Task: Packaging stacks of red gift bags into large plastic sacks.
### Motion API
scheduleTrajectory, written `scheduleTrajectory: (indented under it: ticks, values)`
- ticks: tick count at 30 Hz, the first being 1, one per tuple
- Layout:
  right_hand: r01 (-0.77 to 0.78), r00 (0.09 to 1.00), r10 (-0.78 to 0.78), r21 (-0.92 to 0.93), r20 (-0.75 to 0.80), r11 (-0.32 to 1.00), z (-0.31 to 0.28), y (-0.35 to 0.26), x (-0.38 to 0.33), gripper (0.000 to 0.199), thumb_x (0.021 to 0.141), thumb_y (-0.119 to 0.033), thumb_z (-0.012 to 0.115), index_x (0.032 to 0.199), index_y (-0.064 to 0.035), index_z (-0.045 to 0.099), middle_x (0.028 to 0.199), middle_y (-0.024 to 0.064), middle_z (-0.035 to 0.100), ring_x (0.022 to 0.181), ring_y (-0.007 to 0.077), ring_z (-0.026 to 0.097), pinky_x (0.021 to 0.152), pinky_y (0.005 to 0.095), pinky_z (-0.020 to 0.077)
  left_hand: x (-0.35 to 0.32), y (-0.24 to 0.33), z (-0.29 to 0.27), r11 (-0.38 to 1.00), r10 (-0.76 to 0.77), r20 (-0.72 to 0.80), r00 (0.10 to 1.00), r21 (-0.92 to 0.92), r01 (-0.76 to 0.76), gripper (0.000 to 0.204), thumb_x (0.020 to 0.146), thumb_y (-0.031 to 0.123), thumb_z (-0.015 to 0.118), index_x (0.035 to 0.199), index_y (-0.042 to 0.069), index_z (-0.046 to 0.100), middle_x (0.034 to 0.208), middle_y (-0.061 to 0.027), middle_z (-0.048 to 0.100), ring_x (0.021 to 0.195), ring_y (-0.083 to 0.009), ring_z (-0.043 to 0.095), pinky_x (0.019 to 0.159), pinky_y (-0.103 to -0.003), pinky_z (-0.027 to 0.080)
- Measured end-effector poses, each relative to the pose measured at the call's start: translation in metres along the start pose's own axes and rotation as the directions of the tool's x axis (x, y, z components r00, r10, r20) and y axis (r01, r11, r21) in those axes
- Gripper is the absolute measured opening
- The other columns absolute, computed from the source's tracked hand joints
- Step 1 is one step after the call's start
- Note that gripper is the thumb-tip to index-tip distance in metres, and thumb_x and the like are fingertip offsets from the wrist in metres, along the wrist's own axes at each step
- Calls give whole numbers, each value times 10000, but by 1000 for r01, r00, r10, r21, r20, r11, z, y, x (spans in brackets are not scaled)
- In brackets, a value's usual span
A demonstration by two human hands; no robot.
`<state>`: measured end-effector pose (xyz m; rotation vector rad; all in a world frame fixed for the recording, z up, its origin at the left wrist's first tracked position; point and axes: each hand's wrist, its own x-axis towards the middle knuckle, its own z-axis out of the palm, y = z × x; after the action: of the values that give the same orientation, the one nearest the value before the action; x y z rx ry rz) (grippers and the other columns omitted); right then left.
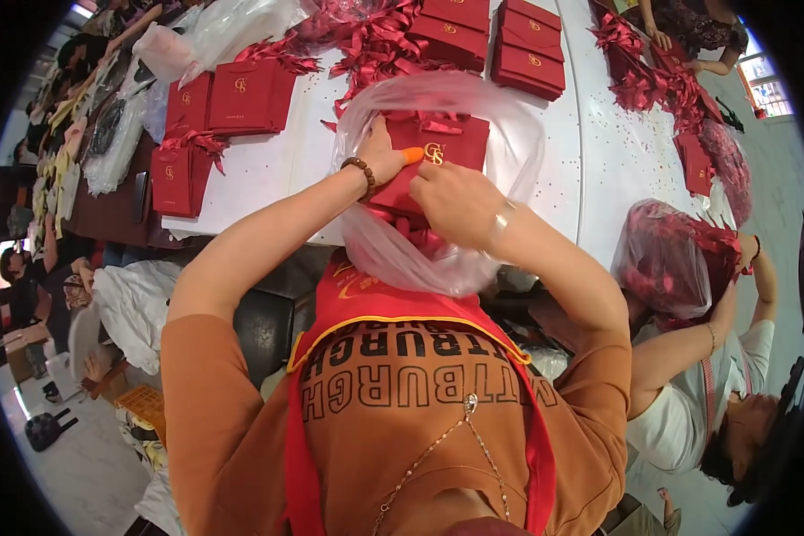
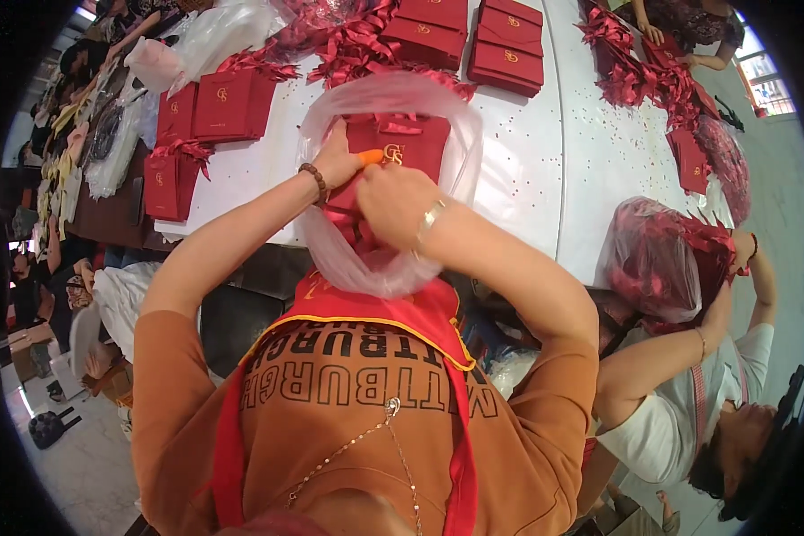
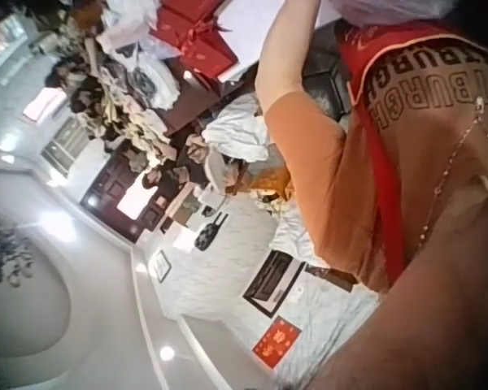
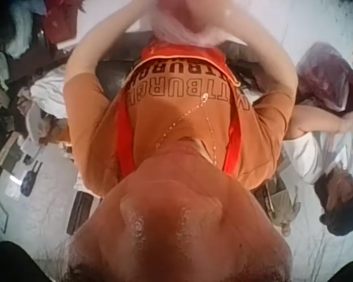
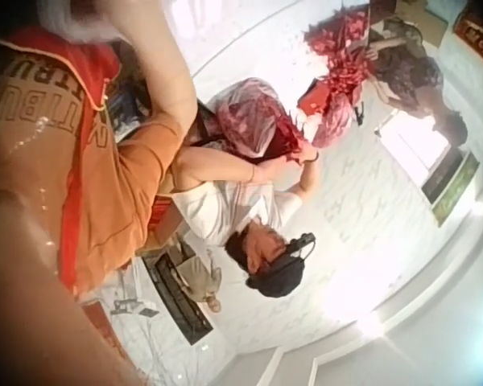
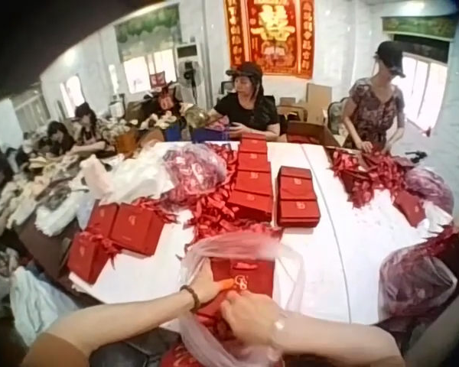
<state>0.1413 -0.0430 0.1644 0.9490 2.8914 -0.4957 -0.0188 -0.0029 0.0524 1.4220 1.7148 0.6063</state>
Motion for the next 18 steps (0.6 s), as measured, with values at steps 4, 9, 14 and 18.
scheduleTrajectory:
  ticks: [4, 9, 14, 18]
  values:
    - [-93, 992, 97, -55, 79, 994, 26, 63, 60, 223, 785, -123, 474, 857, -1, 646, 755, 179, 638, 703, 288, 648, 596, 380, 520, -4, 2, -8, 995, 61, 22, 998, -76, -59, 1054, 665, 366, 741, 1369, -57, 81, 1355, -280, 301, 1255, -332, 349, 1028, -334, 296]
    - [-378, 920, 309, 761, 243, 527, -5, 86, 88, 263, 875, -154, 484, 1118, -56, 495, 703, 65, 606, 554, 145, 598, 470, 261, 484, -7, -5, -2, 982, 56, 26, 998, -182, -50, 1015, 688, 295, 741, 1382, -15, 68, 1373, -257, 273, 1271, -334, 317, 1029, -344, 289]
    - [-81, 887, 446, 907, -123, 412, 21, 103, 100, 529, 821, -164, 597, 1291, -86, 365, 1097, 174, 539, 882, 237, 601, 739, 329, 502, -9, -8, 3, 974, 116, -43, 992, -190, -122, 966, 691, 256, 739, 1385, 11, 114, 1392, -250, 241, 1276, -349, 299, 1040, -361, 279]
    - [-54, 924, 108, 154, -367, 987, 46, 58, 39, 777, 744, -282, 669, 1361, -39, 265, 1393, 214, 262, 1297, 374, 242, 1020, 474, 259, -9, -12, 3, 969, 7, 41, 999, -249, 4, 952, 694, 268, 725, 1381, 9, 120, 1389, -259, 239, 1273, -353, 300, 1041, -368, 280]
